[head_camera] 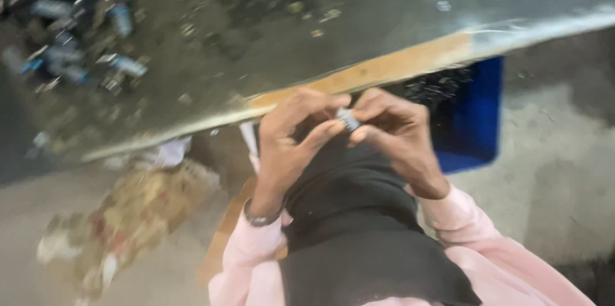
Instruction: The person sits at a workbench assembling padlock lock cylinders. They pick up a lock core, insert small brass pin components into it by hand, and use a black cylindrical pressing tool to seat the pins, placing finished cores with a pile of completed padlocks and keys on the bench.
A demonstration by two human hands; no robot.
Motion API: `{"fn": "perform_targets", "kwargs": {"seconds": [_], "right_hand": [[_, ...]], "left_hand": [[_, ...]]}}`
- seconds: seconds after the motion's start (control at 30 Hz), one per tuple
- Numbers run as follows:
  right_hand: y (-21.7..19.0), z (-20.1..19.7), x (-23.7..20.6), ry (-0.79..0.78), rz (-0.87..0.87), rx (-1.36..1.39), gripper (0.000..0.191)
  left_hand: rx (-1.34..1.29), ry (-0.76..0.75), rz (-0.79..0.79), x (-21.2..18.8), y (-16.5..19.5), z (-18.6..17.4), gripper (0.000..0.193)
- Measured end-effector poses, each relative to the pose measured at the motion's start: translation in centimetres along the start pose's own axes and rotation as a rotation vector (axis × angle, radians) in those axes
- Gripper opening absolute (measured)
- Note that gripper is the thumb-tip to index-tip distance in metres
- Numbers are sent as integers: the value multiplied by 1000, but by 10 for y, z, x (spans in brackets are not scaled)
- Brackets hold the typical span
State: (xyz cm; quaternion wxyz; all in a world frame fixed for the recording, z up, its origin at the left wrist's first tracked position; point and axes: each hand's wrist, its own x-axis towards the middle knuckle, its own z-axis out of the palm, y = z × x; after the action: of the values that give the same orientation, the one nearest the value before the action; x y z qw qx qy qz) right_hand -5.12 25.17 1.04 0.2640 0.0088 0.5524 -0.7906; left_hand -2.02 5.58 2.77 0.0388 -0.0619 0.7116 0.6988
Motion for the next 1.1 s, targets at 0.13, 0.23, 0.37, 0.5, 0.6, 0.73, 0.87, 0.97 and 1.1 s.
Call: {"fn": "perform_targets", "kwargs": {"seconds": [0.13,0.23,0.37,0.5,0.6,0.73,0.87,0.97,1.1], "right_hand": [[-19,-4,-8,-85,10,-1,17],[-31,-17,-16,-66,-149,-366,17],[-42,-74,-3,512,-463,-1106,23],[-65,-175,35,867,-792,-1206,39],[-65,-214,47,900,-790,-1296,45],[-57,-221,66,930,-757,-1375,47],[-53,-215,75,998,-741,-1281,48],[-50,-209,60,927,-878,-1265,43],[-46,-171,29,724,-872,-825,42]], "left_hand": [[-292,-103,123,0,0,9,21],[-363,-105,195,-2,1,18,20],[-575,-102,177,-8,-5,25,21],[-597,-68,-15,-17,-18,22,23],[-564,-28,15,-21,-27,24,22],[-584,6,-106,-21,-29,31,28],[-860,-24,-320,-17,-21,38,41],[-1022,-75,-381,-15,-17,37,48],[-1007,-168,-257,-12,-24,33,52]]}}
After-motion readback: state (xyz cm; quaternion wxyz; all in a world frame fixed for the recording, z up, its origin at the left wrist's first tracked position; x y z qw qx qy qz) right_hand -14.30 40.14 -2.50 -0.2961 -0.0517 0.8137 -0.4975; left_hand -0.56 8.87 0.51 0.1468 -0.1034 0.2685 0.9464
